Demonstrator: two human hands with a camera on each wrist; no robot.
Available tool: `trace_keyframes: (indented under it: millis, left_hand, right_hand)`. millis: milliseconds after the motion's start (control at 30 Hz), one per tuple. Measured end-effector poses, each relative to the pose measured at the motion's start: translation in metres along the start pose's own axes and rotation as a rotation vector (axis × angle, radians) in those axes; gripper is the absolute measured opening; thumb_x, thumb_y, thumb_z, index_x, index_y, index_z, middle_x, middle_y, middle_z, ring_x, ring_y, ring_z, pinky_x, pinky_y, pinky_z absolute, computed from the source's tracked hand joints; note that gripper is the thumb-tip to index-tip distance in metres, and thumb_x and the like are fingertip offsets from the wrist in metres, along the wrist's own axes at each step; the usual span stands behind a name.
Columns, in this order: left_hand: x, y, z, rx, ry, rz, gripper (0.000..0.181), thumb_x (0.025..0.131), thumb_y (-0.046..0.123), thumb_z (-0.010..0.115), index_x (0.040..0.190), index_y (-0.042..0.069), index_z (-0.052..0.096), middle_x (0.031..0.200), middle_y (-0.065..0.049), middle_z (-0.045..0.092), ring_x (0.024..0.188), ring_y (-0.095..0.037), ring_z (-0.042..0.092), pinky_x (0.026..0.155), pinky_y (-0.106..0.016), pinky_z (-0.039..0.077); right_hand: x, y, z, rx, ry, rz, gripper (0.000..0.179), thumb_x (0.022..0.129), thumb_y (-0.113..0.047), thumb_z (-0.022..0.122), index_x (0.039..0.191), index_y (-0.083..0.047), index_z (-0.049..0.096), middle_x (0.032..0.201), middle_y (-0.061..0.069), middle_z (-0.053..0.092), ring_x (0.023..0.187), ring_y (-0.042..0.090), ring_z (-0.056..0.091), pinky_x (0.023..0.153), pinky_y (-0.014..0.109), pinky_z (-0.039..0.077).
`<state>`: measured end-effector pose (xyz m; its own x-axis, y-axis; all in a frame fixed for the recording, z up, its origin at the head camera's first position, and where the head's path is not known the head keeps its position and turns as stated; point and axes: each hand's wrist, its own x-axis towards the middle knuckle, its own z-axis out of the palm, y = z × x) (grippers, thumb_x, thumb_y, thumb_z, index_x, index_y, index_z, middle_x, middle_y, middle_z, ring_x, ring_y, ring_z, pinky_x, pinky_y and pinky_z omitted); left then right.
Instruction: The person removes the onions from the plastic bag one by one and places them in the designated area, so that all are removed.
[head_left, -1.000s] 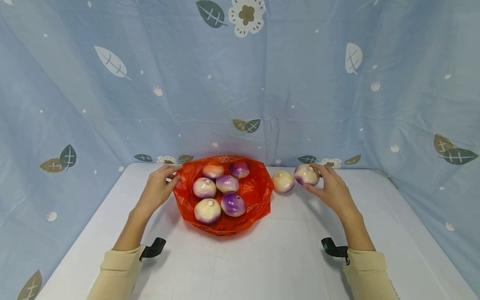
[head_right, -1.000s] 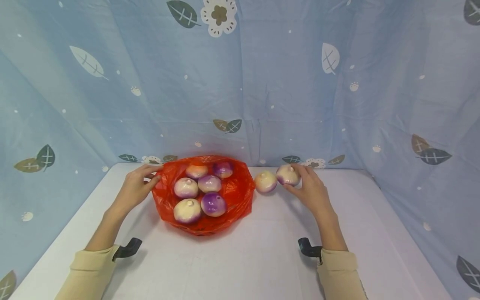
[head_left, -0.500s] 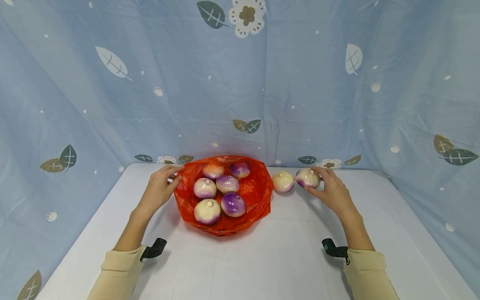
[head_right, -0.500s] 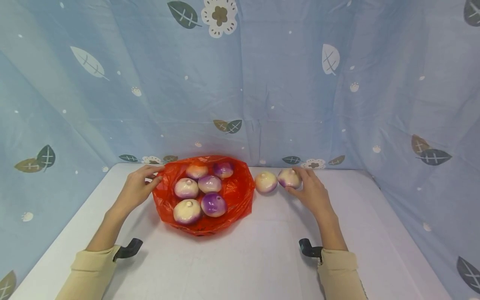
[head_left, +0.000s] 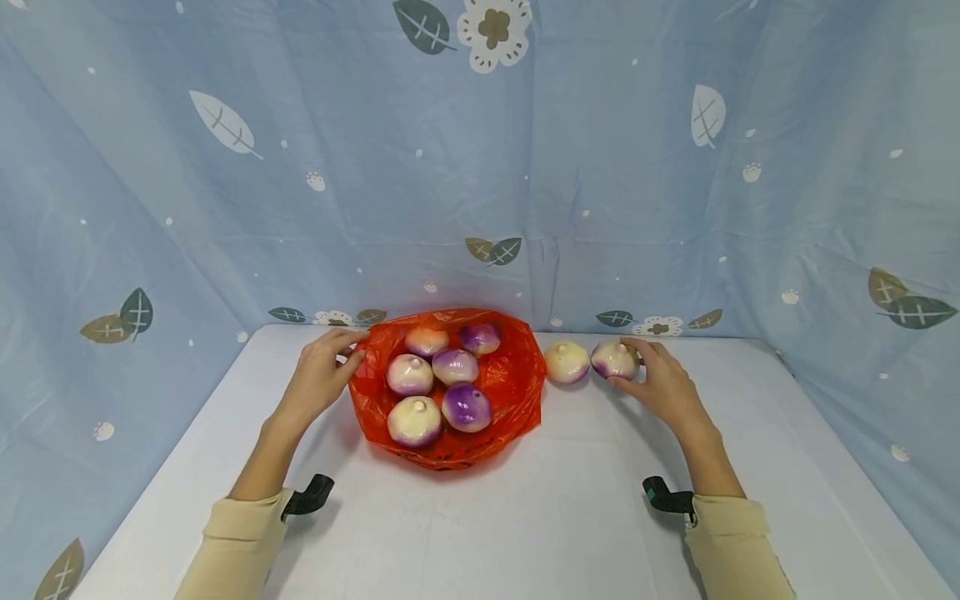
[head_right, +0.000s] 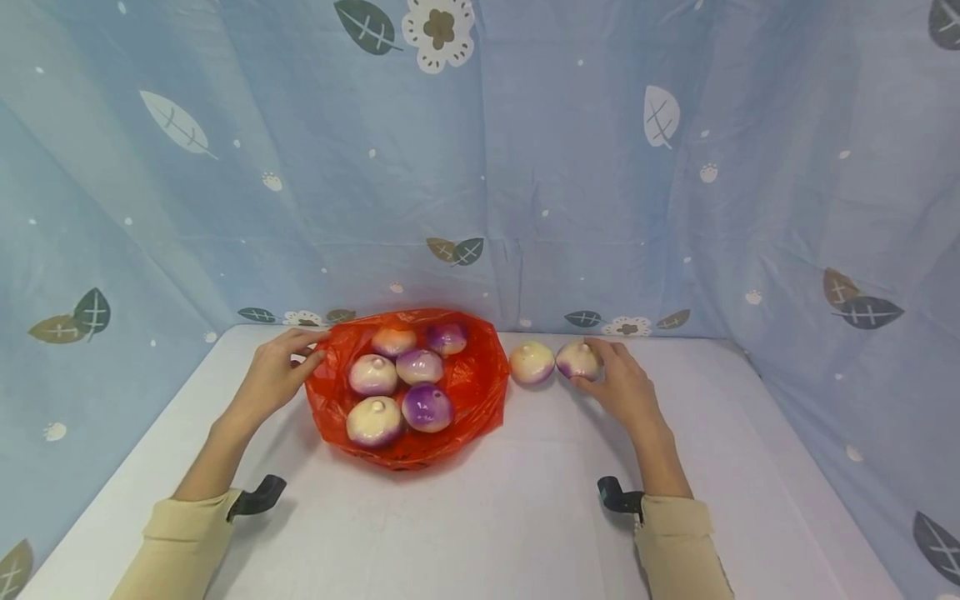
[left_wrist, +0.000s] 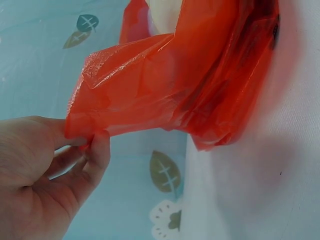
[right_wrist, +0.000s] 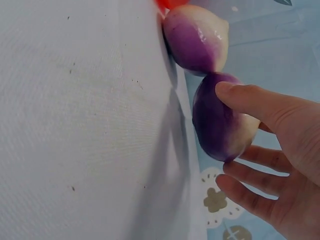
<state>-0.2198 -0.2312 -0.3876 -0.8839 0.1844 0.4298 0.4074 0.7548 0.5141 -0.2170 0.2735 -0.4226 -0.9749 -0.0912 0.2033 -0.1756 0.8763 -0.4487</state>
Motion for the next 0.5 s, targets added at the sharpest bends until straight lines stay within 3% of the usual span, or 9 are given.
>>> trace_keyframes:
  millis: [500]
  left_hand:
    - [0.0011, 0.0019, 0.0003, -0.001, 0.003, 0.001, 0.030, 0.091, 0.001, 0.064, 0.121, -0.001, 0.067, 0.116, -0.021, 0.066, 0.089, -0.035, 0.069, 0.074, -0.049, 0.061]
  right_hand:
    - [-0.0003, 0.0032, 0.0034, 0.005, -0.034, 0.014, 0.069, 0.083, -0.026, 0.078, 0.142, -0.008, 0.046, 0.129, 0.028, 0.052, 0.113, 0.045, 0.057, 0.093, 0.067, 0.045]
